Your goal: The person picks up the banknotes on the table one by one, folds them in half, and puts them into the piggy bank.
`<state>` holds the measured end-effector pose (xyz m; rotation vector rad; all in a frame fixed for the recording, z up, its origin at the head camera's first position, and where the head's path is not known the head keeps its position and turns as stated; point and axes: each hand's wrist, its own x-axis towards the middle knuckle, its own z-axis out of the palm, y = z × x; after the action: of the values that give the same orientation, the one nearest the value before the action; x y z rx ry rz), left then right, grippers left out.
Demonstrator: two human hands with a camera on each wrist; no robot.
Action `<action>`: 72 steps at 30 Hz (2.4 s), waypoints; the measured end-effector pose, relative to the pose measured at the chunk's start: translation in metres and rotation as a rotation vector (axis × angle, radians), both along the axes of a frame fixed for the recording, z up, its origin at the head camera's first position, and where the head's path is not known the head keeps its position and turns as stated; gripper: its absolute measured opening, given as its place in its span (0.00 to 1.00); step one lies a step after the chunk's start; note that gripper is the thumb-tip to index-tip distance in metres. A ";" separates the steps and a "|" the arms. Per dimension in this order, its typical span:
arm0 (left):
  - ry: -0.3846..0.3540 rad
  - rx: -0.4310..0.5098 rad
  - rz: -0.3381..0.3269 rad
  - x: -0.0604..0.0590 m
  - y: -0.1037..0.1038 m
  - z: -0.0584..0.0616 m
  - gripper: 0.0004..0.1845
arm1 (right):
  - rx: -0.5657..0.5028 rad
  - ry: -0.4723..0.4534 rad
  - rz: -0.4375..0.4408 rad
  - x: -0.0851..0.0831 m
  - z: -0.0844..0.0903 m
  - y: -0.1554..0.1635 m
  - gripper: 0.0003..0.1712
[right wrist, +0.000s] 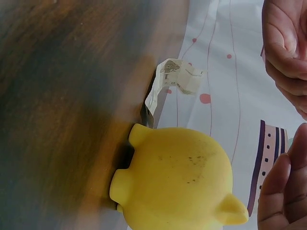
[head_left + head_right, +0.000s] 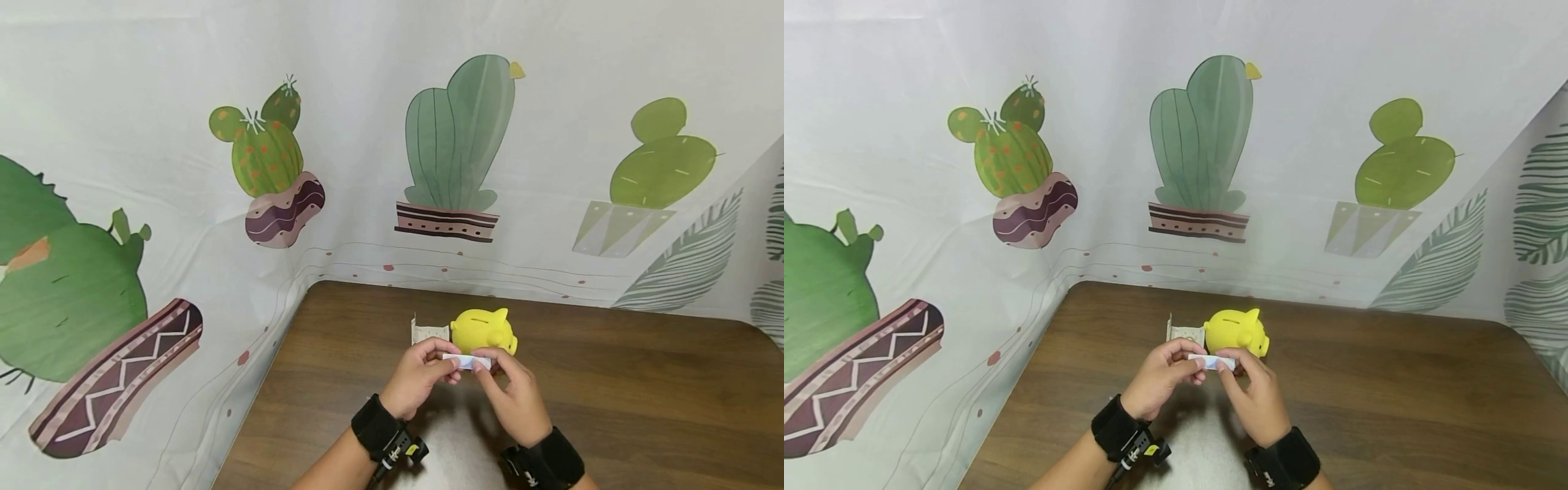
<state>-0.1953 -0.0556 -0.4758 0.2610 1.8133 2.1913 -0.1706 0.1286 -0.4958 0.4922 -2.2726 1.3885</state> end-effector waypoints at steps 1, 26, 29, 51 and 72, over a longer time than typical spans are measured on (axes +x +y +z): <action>0.000 -0.004 0.001 0.000 0.000 0.000 0.12 | -0.003 -0.003 0.000 0.000 0.000 0.000 0.09; -0.050 0.058 -0.016 -0.004 -0.003 -0.004 0.14 | -0.040 0.096 0.077 -0.003 0.000 0.001 0.16; -0.050 0.070 -0.020 -0.003 -0.004 -0.003 0.15 | -0.030 0.078 0.068 -0.003 -0.001 0.002 0.15; 0.026 0.008 0.027 -0.004 -0.001 -0.007 0.13 | -0.035 0.098 0.150 -0.003 0.000 0.001 0.18; 0.044 -0.075 0.060 -0.003 0.000 -0.008 0.11 | 0.058 -0.056 0.051 -0.001 -0.002 -0.004 0.10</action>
<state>-0.1986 -0.0557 -0.4841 0.2434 1.9462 2.1681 -0.1716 0.1246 -0.4978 0.5397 -2.3663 1.3793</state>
